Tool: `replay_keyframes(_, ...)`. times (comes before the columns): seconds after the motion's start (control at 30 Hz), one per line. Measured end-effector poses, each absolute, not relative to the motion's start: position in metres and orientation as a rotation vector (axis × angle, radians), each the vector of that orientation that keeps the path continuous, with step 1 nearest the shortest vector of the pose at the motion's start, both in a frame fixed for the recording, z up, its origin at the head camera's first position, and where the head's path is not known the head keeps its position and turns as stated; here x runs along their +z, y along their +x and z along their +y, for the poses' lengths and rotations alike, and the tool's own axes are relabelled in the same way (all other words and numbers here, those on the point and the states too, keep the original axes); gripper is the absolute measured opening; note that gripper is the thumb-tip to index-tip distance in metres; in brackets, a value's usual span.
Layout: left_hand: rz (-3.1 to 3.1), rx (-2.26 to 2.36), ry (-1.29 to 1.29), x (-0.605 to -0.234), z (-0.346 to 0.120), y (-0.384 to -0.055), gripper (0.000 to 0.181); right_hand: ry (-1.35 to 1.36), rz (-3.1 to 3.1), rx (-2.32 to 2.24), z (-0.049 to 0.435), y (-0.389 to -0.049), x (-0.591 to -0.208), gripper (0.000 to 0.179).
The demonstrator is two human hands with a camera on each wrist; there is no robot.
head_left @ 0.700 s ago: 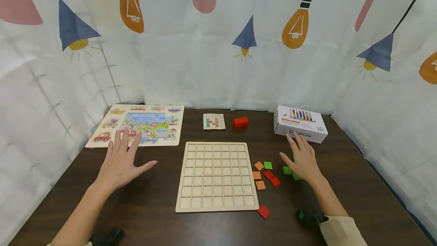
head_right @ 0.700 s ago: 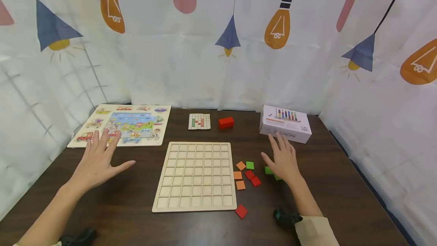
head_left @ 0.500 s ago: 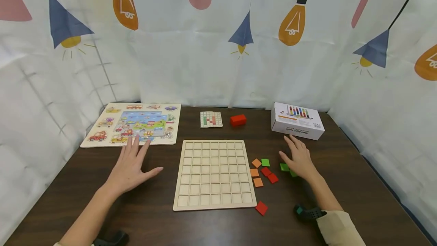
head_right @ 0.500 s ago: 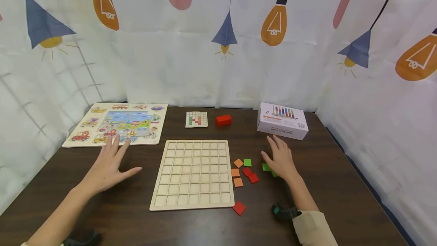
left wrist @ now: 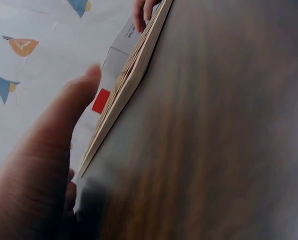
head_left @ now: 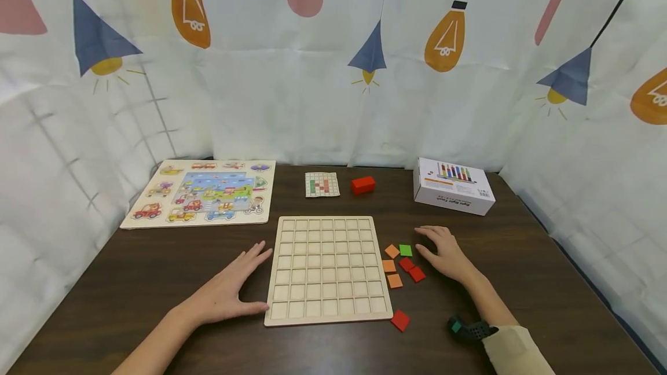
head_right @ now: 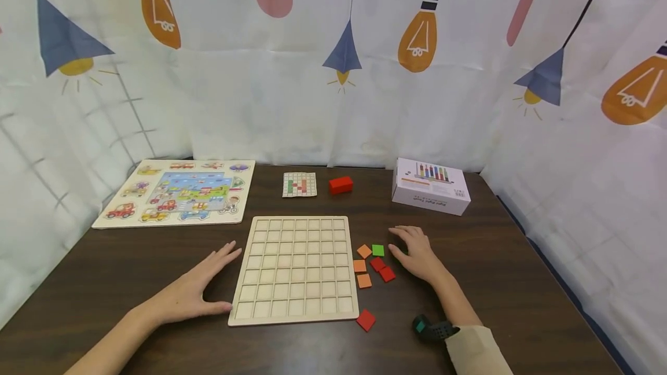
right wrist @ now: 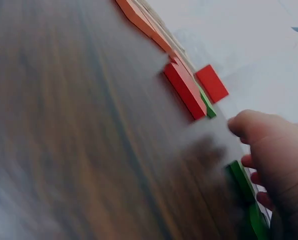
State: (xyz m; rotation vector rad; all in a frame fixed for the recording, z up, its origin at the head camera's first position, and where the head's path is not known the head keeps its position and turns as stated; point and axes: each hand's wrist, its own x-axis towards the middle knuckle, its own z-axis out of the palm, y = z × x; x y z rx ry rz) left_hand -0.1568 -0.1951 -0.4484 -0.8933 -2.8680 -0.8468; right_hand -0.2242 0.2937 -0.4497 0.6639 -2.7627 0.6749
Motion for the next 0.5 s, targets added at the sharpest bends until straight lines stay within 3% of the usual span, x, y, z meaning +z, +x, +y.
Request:
replay_keyframes(0.23,-2.669,-0.558,-1.188,-0.456,-0.186,-0.146,0.117,0.766,-2.725,0.678,0.289,-0.225,-0.453,0.033)
replay_keyframes(0.5,-2.673,-0.456,-1.060,-0.458,-0.175,-0.142,0.097,0.774,-2.709,0.632,0.286,-0.222,-0.453,0.033)
